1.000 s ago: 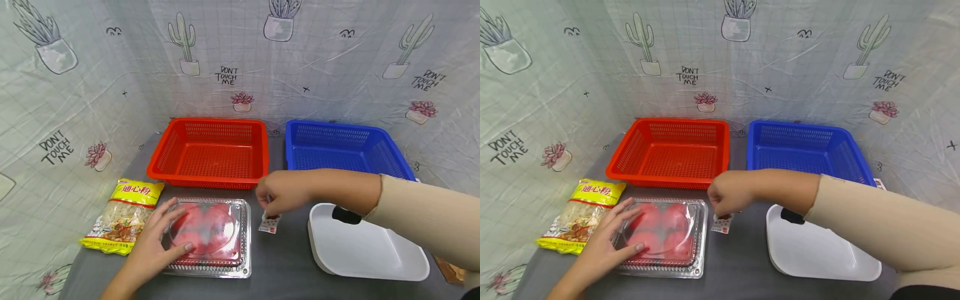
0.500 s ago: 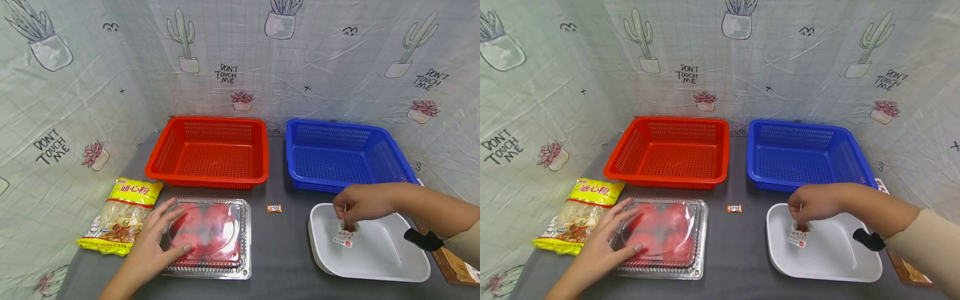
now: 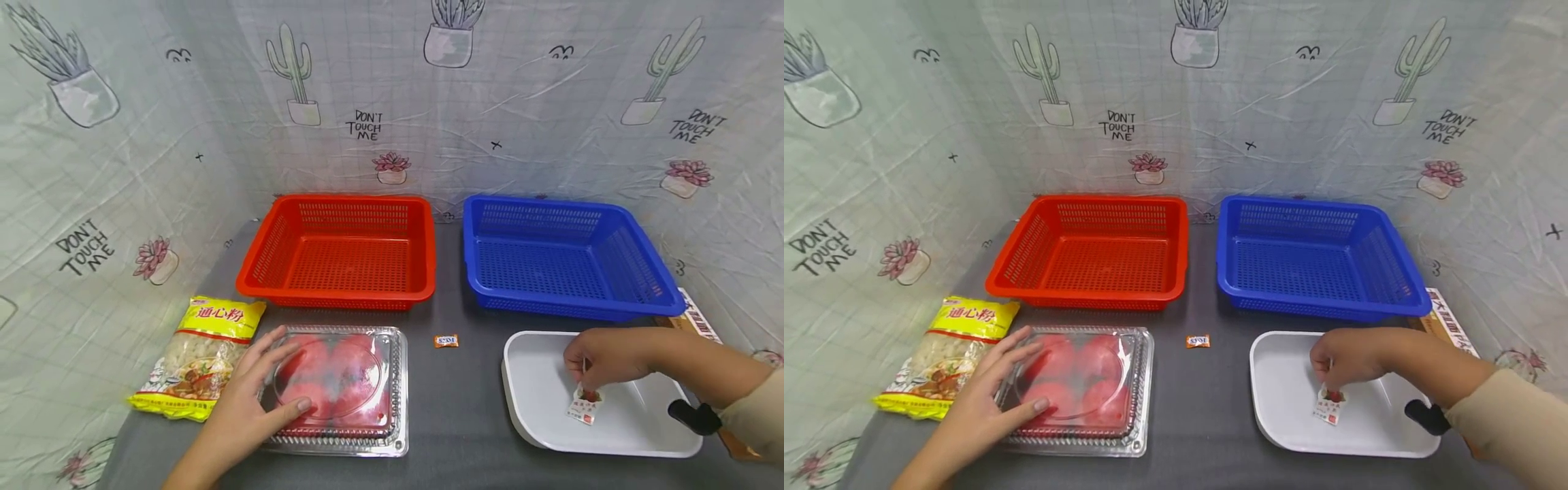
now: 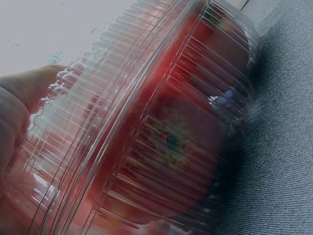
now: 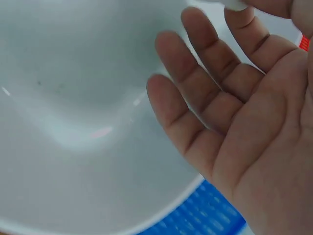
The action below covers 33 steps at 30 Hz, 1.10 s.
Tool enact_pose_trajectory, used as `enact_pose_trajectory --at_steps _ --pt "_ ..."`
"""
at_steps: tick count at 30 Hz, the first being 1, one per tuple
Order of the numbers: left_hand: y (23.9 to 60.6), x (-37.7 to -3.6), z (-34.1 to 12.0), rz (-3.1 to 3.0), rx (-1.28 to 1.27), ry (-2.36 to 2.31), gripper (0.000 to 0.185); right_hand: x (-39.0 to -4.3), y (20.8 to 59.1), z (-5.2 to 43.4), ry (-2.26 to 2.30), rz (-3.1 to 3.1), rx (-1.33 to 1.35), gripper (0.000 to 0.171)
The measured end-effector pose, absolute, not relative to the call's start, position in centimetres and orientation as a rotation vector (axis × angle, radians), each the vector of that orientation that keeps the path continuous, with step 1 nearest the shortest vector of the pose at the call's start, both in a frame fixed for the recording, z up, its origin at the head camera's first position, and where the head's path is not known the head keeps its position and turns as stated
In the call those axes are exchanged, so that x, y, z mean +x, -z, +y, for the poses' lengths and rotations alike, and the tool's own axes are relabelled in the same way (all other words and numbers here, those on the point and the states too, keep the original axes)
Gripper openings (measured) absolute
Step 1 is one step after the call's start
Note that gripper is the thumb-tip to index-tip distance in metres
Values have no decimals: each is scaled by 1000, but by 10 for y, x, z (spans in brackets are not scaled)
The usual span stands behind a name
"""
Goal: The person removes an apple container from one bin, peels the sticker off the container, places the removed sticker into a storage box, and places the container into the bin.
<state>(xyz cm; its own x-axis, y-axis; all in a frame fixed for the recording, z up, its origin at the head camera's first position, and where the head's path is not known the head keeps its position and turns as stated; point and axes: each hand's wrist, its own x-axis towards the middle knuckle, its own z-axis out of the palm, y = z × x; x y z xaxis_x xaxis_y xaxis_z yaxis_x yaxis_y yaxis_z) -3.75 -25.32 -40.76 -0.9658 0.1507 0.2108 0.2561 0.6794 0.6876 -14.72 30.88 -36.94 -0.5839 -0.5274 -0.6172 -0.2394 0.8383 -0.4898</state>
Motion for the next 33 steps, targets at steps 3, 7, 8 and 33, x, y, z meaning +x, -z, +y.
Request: enact_pose_trajectory --at_steps 3,7,8,33 --pt "407 -36 -253 -2759 -322 1160 77 -147 381 310 495 2217 -629 22" --pt "409 -36 -254 -2753 -323 1174 75 -145 392 312 558 2248 -757 25" --pt "410 -36 -255 -2750 -327 1178 75 -144 394 311 566 2258 -770 25" --pt "383 -59 -292 -2675 -250 1369 57 -136 344 295 358 2381 -695 34"
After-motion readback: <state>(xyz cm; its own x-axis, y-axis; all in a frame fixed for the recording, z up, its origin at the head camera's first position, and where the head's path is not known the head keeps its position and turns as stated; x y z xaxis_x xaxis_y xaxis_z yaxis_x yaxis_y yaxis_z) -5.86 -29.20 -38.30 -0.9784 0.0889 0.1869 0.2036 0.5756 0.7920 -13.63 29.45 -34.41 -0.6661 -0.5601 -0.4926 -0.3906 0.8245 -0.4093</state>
